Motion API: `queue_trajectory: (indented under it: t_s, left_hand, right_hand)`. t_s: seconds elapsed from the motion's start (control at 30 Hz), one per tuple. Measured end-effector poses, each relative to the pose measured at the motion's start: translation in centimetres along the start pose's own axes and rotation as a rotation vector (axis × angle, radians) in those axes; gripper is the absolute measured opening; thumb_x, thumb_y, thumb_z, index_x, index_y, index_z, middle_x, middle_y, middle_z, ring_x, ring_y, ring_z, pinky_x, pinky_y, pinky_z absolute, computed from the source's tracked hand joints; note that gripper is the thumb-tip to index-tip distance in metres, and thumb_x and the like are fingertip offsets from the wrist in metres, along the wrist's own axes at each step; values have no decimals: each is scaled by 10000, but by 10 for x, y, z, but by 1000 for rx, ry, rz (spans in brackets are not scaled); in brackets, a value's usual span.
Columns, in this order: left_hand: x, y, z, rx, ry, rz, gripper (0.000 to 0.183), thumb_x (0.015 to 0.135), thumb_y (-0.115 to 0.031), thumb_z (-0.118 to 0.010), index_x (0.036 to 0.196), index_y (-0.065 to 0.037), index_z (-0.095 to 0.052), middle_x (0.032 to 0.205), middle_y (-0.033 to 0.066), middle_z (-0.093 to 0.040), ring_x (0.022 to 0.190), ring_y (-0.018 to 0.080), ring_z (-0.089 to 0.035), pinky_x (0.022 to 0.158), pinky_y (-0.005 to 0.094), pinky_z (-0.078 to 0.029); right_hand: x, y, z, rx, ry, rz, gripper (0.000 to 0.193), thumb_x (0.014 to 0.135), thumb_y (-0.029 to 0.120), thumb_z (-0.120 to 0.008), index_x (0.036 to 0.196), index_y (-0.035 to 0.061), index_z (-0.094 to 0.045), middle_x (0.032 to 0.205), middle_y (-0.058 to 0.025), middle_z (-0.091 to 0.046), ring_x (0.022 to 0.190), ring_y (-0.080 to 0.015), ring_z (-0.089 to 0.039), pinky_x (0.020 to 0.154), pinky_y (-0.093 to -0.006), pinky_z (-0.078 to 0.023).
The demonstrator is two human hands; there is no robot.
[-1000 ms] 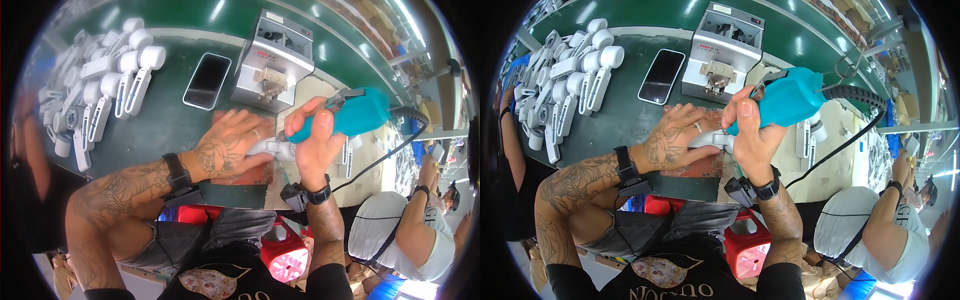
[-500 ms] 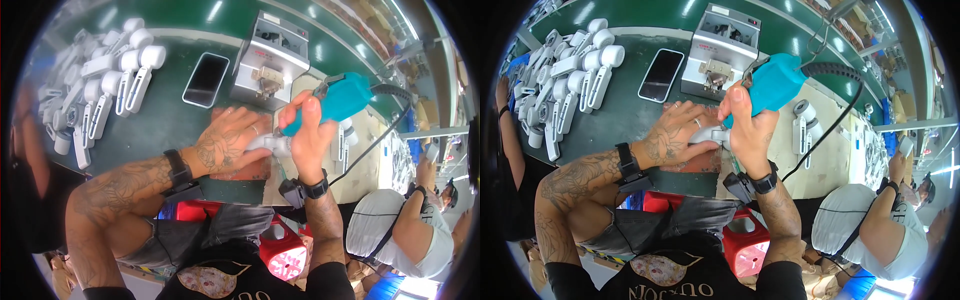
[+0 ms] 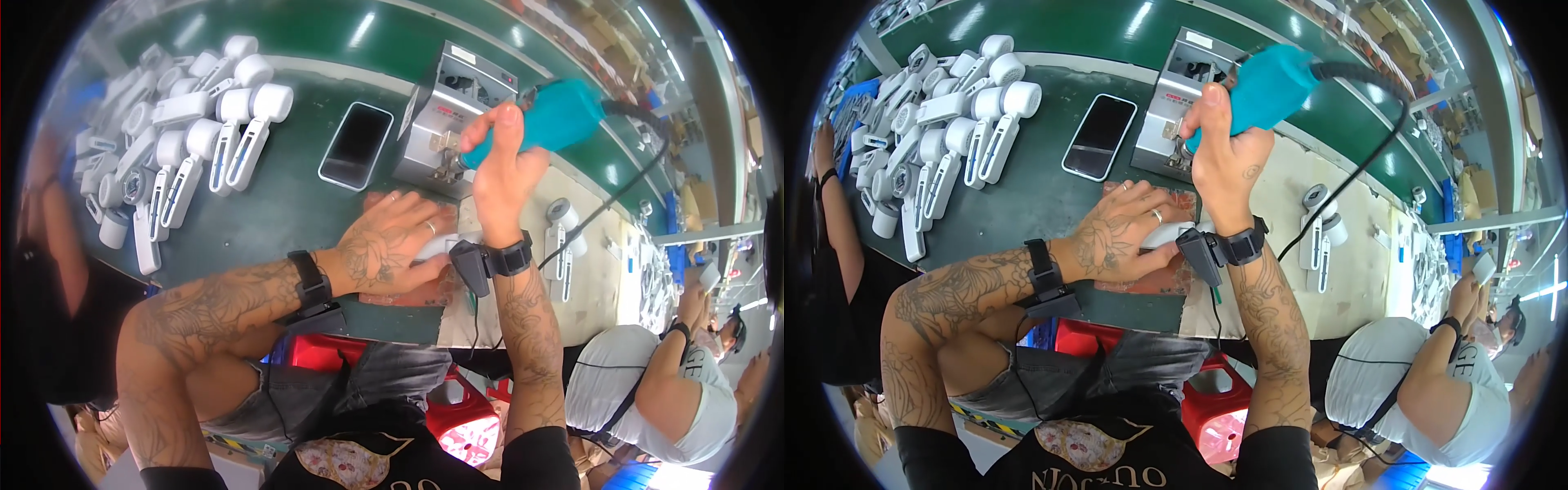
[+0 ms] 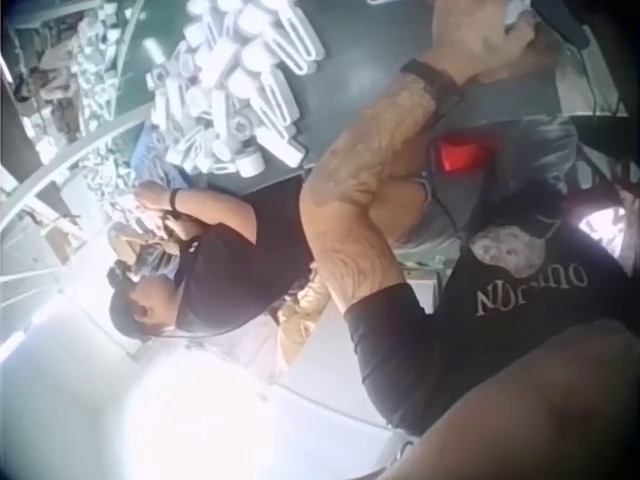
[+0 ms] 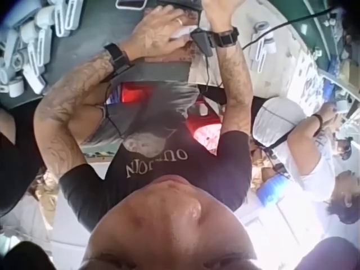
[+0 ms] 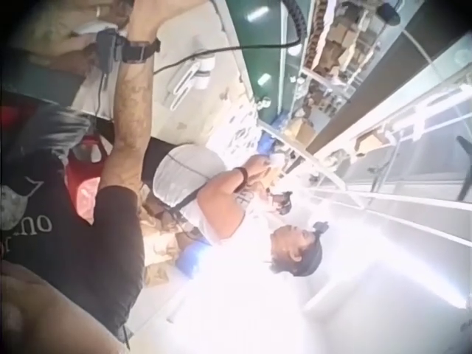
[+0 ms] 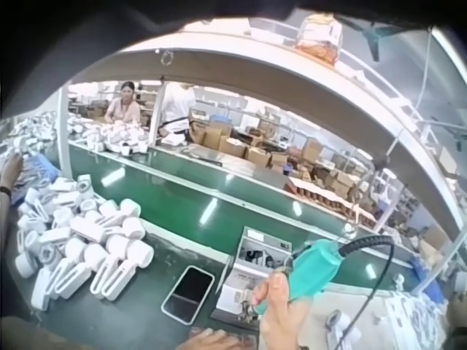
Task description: The person picks up a fan from a pile, places it on a block, and uses a power screwdriver to drive a screw into the handle. The person then sets the fan aside in a row and repeats the process with another fan.
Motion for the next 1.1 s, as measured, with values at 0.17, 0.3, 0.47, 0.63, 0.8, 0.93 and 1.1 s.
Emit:
queue_trajectory:
  t_s: [0.17, 0.3, 0.47, 0.63, 0.8, 0.93, 1.1]
  left_hand:
    - [-1, 12, -4, -14, 37, 58, 520, 882, -352, -644, 1292, -38, -594, 1189, 162, -590, 1116, 355, -546, 1018, 506, -416]
    - [2, 9, 2, -23, 36, 31, 481, 893, -329, -656, 1260, -22, -601, 1175, 157, -579, 1119, 345, -533, 999, 492, -415]
    - [1, 7, 0, -67, 82, 5, 465, 901, -302, -659, 1252, -4, -596, 1175, 146, -561, 1114, 330, -514, 954, 469, -410]
    - [0, 5, -4, -59, 90, 13, 487, 905, -307, -653, 1276, -1, -577, 1181, 141, -559, 1108, 324, -513, 941, 467, -412]
    - [-2, 4, -4, -26, 86, 9, 497, 911, -312, -647, 1294, -5, -567, 1184, 140, -556, 1120, 334, -510, 955, 468, -414]
    - [-1, 12, -3, -5, 66, -4, 504, 912, -317, -644, 1309, -17, -558, 1181, 138, -556, 1106, 338, -511, 938, 473, -419]
    - [12, 0, 8, 11, 90, -7, 498, 888, -308, -655, 1290, -28, -564, 1187, 142, -570, 1122, 343, -519, 952, 456, -432]
  right_hand:
    - [-12, 18, 1, -84, 13, -165, 363, 1063, 315, -501, 962, -24, -578, 679, -81, -552, 607, -181, -564, 568, -315, -453]
    - [-54, 38, 38, 94, -55, -188, 430, 1052, 391, -509, 1007, -33, -562, 684, -92, -538, 596, -197, -546, 569, -334, -451]
    - [-76, 44, 43, 16, 69, -158, 588, 989, 530, -570, 1070, -50, -516, 688, -98, -529, 605, -207, -541, 573, -339, -447]
    - [-82, 36, 48, 37, 22, -196, 560, 995, 510, -570, 1059, -44, -513, 691, -104, -537, 605, -211, -546, 572, -332, -444]
    - [-87, 28, 44, 119, 73, -159, 473, 997, 469, -576, 967, 4, -493, 687, -91, -514, 595, -201, -517, 572, -338, -446]
    - [-83, 21, 37, 195, 86, -206, 435, 999, 442, -580, 940, 22, -483, 681, -86, -502, 594, -197, -505, 570, -343, -448]
    - [-81, 28, 41, 138, 109, -140, 397, 1008, 404, -580, 960, 19, -499, 699, -89, -523, 622, -193, -529, 588, -335, -458]
Point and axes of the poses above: each hand's wrist, its own x-axis towards the middle knuckle, its own z-axis out of the back of the hand, y = z × x, the point moved 5 cm from there along x, towards the middle knuckle
